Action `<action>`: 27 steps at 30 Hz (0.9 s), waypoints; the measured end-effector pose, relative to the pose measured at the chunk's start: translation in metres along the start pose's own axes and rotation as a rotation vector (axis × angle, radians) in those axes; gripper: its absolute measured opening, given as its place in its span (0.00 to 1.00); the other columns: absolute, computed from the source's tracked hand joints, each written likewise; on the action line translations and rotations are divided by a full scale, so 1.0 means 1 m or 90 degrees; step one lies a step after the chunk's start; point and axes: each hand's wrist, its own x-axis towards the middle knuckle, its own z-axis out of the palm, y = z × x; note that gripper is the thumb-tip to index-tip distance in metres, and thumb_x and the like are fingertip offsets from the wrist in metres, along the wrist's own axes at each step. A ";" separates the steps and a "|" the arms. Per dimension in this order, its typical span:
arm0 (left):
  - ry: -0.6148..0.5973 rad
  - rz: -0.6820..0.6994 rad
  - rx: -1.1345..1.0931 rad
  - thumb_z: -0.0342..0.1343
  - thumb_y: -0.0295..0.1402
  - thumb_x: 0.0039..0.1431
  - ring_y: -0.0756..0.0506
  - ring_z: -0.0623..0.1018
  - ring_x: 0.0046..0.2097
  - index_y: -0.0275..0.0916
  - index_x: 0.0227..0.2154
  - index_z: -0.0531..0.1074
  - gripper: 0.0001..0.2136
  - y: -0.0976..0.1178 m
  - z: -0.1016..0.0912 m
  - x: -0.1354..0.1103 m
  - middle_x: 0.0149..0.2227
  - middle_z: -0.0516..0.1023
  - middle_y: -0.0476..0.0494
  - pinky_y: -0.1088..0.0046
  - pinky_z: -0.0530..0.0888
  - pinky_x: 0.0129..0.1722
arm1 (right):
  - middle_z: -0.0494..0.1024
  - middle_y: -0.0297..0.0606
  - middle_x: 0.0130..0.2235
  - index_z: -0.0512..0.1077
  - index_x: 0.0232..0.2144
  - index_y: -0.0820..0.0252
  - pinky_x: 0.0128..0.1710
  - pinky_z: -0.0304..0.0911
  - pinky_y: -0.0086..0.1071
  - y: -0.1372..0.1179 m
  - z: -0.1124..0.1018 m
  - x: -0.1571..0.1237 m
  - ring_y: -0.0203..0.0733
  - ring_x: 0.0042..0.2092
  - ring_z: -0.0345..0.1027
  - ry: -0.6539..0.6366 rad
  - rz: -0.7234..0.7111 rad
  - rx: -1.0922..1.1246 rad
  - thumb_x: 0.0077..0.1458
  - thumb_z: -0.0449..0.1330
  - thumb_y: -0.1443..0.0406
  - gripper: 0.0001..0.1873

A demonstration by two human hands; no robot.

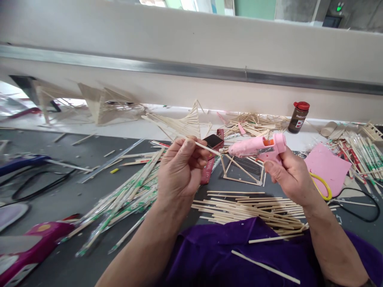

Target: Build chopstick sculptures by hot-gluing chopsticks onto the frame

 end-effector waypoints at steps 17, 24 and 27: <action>0.008 0.001 -0.021 0.71 0.40 0.39 0.55 0.75 0.21 0.37 0.24 0.72 0.16 0.002 0.001 0.001 0.25 0.79 0.51 0.87 0.65 0.13 | 0.71 0.31 0.25 0.69 0.32 0.58 0.23 0.58 0.29 -0.001 -0.001 0.001 0.33 0.24 0.62 0.000 -0.002 -0.005 0.59 0.58 0.53 0.14; 0.007 0.001 -0.009 0.69 0.39 0.43 0.54 0.77 0.22 0.37 0.26 0.71 0.14 0.001 0.001 0.001 0.26 0.79 0.50 0.87 0.65 0.14 | 0.73 0.32 0.28 0.70 0.35 0.57 0.24 0.59 0.29 -0.002 0.001 0.001 0.33 0.25 0.63 -0.010 0.003 0.003 0.59 0.58 0.54 0.13; 0.007 -0.005 -0.015 0.69 0.39 0.44 0.54 0.77 0.23 0.36 0.26 0.71 0.14 0.000 0.000 0.002 0.26 0.79 0.50 0.88 0.64 0.14 | 0.73 0.32 0.27 0.70 0.34 0.57 0.23 0.58 0.29 -0.002 0.000 0.002 0.33 0.24 0.63 -0.014 0.005 0.000 0.59 0.58 0.53 0.14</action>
